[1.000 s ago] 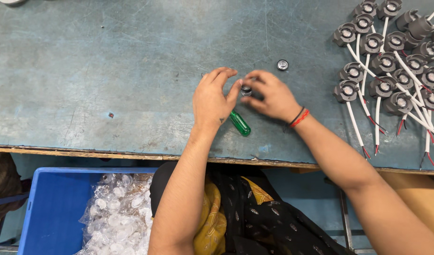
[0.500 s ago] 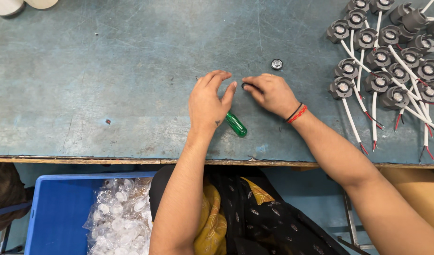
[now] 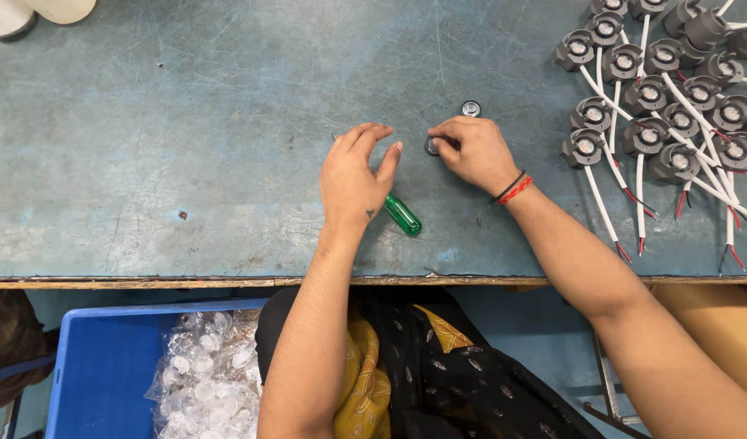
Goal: The person assembles small circular electronic components with wires. They use a screwdriver to tighten screws on the components and place them on the table. The person also handles small metal caps and rubber rings, inserting them into the components.
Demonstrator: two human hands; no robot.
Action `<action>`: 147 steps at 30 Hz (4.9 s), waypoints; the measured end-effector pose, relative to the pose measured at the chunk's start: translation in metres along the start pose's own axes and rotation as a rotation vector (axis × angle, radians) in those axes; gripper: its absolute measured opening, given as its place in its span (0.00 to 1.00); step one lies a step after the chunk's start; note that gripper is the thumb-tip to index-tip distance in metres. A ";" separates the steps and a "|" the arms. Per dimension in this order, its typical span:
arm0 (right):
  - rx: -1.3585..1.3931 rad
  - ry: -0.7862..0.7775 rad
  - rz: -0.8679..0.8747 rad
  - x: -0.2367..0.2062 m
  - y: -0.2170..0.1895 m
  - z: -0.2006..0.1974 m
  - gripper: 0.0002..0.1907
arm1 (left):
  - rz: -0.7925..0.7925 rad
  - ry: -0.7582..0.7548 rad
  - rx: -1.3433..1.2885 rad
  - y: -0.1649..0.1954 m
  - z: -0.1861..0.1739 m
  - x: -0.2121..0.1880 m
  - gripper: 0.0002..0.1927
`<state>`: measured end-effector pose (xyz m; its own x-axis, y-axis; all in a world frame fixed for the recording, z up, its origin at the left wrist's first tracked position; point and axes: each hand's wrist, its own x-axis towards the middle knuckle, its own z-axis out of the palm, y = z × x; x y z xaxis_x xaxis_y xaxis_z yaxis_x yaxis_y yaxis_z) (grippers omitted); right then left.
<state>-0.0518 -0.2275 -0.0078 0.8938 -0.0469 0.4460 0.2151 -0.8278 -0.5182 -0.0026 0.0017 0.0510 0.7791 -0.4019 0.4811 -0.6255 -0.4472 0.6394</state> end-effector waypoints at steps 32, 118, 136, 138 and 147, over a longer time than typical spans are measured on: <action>-0.327 -0.237 0.031 -0.004 -0.012 -0.034 0.13 | 0.023 0.036 0.000 -0.002 0.001 -0.002 0.12; 0.782 -0.052 0.509 -0.091 -0.106 0.010 0.16 | -0.619 0.214 -1.330 -0.041 -0.027 0.017 0.29; 0.597 -0.341 0.326 0.019 -0.043 0.058 0.19 | -0.796 0.361 -1.510 -0.103 -0.067 0.008 0.29; 1.237 -0.225 0.561 0.011 -0.035 0.049 0.19 | -0.788 0.228 -1.478 -0.095 -0.067 0.009 0.30; 1.432 -0.249 0.659 0.008 -0.051 0.041 0.22 | -0.774 0.167 -1.502 -0.061 -0.058 0.005 0.35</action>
<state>-0.0395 -0.1629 -0.0075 0.9841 0.0393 -0.1734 -0.1702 0.4903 -0.8548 0.0419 0.0729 0.0493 0.9174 -0.3427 -0.2026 0.3873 0.6511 0.6527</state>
